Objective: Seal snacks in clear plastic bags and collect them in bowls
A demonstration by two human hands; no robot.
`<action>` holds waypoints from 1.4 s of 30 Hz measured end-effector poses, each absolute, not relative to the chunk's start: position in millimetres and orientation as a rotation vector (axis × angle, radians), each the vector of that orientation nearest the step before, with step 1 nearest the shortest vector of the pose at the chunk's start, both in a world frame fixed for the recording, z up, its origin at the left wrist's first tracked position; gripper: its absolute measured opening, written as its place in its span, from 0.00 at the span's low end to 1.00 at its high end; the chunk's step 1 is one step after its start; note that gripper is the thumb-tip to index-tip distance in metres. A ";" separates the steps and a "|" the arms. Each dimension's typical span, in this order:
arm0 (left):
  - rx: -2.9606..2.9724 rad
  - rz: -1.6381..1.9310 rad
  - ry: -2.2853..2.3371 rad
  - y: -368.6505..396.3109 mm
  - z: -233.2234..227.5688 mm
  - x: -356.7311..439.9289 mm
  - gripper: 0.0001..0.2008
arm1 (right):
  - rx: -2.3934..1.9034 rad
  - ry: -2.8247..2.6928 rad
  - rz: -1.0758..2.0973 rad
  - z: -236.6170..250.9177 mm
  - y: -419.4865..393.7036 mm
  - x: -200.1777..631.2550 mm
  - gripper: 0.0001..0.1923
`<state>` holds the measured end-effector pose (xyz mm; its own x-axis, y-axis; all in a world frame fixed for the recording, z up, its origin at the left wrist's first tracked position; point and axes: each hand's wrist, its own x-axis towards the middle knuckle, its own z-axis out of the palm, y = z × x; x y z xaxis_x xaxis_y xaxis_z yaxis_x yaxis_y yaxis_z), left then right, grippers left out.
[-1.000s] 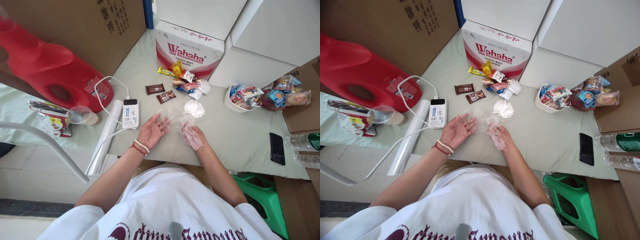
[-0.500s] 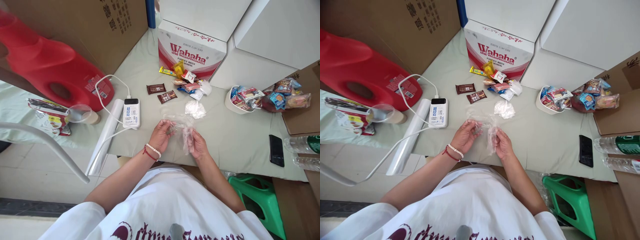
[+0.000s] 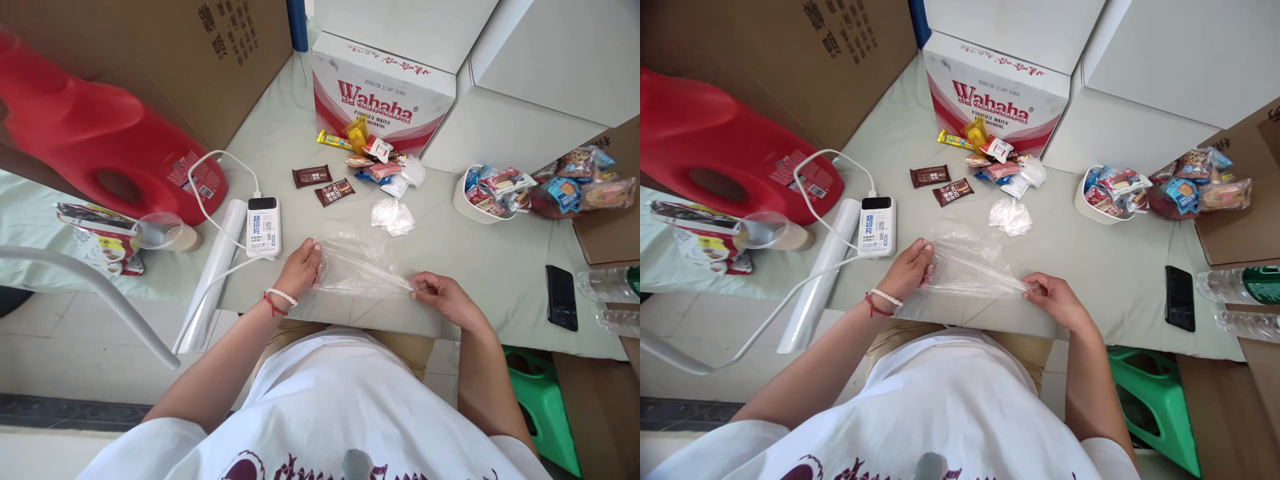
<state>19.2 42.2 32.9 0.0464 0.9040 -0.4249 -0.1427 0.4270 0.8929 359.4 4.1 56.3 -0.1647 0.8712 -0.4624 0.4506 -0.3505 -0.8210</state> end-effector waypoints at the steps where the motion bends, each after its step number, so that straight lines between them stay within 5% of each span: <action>1: 0.778 0.922 1.290 41.8 30.0 16.2 0.14 | -1.775 -1.539 1.480 60.2 1.7 365.2 0.22; 7: 0.973 0.784 1.641 28.4 23.3 8.8 0.07 | -1.729 -1.364 1.422 66.5 1.5 379.0 0.26; 11: 1.530 0.753 2.096 6.2 24.0 16.9 0.25 | -1.961 -1.397 1.024 47.6 24.4 368.9 0.22; 13: 1.807 0.763 2.115 -3.3 20.8 21.4 0.25 | -2.021 -1.517 0.964 40.8 34.8 354.0 0.20; 17: 2.209 0.654 1.805 -9.2 7.7 26.4 0.17 | -1.909 -1.697 1.293 36.2 45.1 309.6 0.24; 21: 2.225 0.496 1.711 -5.0 -2.2 28.9 0.23 | -1.634 -1.340 1.543 30.6 47.3 278.3 0.20; 29: 2.199 0.458 1.681 11.8 -2.3 30.0 0.26 | -1.717 -1.399 0.458 37.7 38.9 322.0 0.14; 35: 2.232 0.420 1.673 13.2 -5.2 20.8 0.26 | -1.955 -1.704 0.188 57.1 81.9 373.8 0.15; 42: 2.315 0.390 1.616 -2.4 -5.9 7.0 0.26 | -1.746 -2.188 0.000 57.8 216.9 319.3 0.18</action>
<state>7.0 -2.4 -5.9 0.3336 0.9411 0.0547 0.8625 -0.3281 0.3854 319.3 216.9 57.8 -0.1863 0.9468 0.2625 0.9469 0.2443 -0.2092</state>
